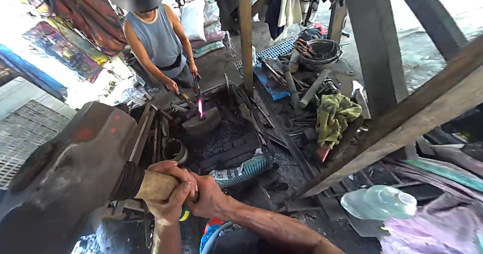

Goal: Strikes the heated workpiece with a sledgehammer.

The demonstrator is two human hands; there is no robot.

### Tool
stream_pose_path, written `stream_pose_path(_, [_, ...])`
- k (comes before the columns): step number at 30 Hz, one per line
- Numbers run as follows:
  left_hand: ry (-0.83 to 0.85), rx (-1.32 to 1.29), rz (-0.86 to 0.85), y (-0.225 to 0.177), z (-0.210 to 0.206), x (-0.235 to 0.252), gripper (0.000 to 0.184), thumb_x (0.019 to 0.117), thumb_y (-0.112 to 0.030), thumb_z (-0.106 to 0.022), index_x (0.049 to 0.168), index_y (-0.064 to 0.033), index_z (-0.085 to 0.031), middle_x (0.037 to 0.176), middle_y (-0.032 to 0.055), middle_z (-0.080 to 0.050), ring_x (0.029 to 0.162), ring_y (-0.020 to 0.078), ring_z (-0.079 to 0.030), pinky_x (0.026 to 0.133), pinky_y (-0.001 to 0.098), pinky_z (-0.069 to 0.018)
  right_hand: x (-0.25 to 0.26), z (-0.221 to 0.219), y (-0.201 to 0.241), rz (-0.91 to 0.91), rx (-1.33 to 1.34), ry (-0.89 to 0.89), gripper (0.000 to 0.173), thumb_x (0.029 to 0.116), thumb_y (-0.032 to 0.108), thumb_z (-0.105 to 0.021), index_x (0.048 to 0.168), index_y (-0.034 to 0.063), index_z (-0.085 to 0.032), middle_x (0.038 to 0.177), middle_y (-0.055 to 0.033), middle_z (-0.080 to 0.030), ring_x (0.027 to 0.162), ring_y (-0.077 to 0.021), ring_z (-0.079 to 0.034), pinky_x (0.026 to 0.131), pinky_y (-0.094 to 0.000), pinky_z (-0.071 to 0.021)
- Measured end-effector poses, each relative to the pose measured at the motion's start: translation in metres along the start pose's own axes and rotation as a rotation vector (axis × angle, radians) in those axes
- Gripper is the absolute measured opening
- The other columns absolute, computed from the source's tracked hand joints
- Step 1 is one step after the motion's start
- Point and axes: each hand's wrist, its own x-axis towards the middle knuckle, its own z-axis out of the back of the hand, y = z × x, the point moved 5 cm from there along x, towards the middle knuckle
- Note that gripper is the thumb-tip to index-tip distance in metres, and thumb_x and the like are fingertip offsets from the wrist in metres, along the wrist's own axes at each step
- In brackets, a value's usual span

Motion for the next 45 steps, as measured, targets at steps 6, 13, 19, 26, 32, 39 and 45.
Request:
stream_pose_path(6, [-0.045,0.073,-0.047,-0.006,0.028,0.028,0.045,0.0876,-0.008,-0.078,0.127,-0.0056,-0.058,0.075,0.0134,-0.067,0.054,0.0248,-0.063,0.051,0.0402,-0.0587,0.043,-0.008,0.002,0.108,0.001,-0.003,0.040,0.0780,0.030,-0.081,0.108,0.0056,-0.069,0.080,-0.0063,-0.072,0.073,-0.0188,-0.071,0.063,-0.0441,-0.0596])
stream_pose_path(13, [-0.053,0.313,-0.114,-0.036,0.069,0.145,0.047,0.0880,-0.012,-0.074,0.129,-0.0086,-0.052,0.073,0.0044,-0.065,0.054,0.0206,-0.063,0.050,0.0385,-0.0591,0.178,-0.002,0.052,0.188,-0.040,-0.087,0.041,0.0725,0.023,-0.083,0.104,0.0027,-0.066,0.076,-0.0080,-0.069,0.069,-0.0228,-0.070,0.059,-0.0470,-0.0578])
stream_pose_path(19, [0.200,0.379,-0.095,0.011,0.117,0.305,0.016,0.1029,-0.020,-0.050,0.090,-0.0174,-0.058,0.072,-0.0067,-0.060,0.063,0.0109,-0.060,0.065,0.0300,-0.0569,0.354,0.003,-0.014,0.675,-0.001,-0.639,0.042,0.0708,0.042,-0.082,0.102,0.0147,-0.072,0.071,0.0121,-0.063,0.056,0.0008,-0.059,0.041,-0.0252,-0.0453])
stream_pose_path(26, [-0.081,0.213,0.345,0.326,0.206,0.256,0.016,0.0975,-0.013,-0.063,0.110,-0.0044,-0.057,0.064,0.0036,-0.061,0.049,0.0193,-0.060,0.049,0.0386,-0.0577,0.318,-0.027,-0.273,-0.435,-0.029,-0.281,0.052,0.0750,0.023,-0.084,0.123,0.0141,-0.067,0.083,-0.0088,-0.071,0.070,-0.0247,-0.070,0.056,-0.0518,-0.0578])
stream_pose_path(32, [-0.271,0.295,1.227,0.498,0.254,0.024,0.027,0.0910,-0.020,-0.073,0.107,0.0002,-0.065,0.071,0.0122,-0.066,0.060,0.0226,-0.066,0.059,0.0408,-0.0599,0.152,-0.094,-0.412,-1.078,0.013,0.095,0.040,0.0871,0.045,-0.070,0.118,0.0194,-0.071,0.091,-0.0078,-0.074,0.081,-0.0261,-0.072,0.072,-0.0549,-0.0586])
stream_pose_path(39, [-0.580,-0.252,1.532,0.393,0.169,-0.174,0.017,0.0992,-0.015,-0.058,0.097,0.0008,-0.061,0.072,0.0121,-0.064,0.063,0.0238,-0.066,0.065,0.0416,-0.0598,-0.059,-0.111,-0.318,-1.390,-0.084,0.344,0.044,0.0818,0.042,-0.072,0.112,0.0093,-0.069,0.094,-0.0137,-0.074,0.089,-0.0321,-0.073,0.080,-0.0585,-0.0590])
stream_pose_path(45, [-0.718,-0.330,1.483,0.338,0.125,-0.203,0.018,0.1009,-0.017,-0.057,0.099,0.0007,-0.060,0.072,0.0125,-0.063,0.062,0.0249,-0.066,0.063,0.0426,-0.0601,-0.104,-0.090,-0.267,-1.361,-0.105,0.417,0.040,0.0796,0.041,-0.073,0.102,0.0078,-0.070,0.089,-0.0132,-0.073,0.087,-0.0316,-0.074,0.078,-0.0584,-0.0591])
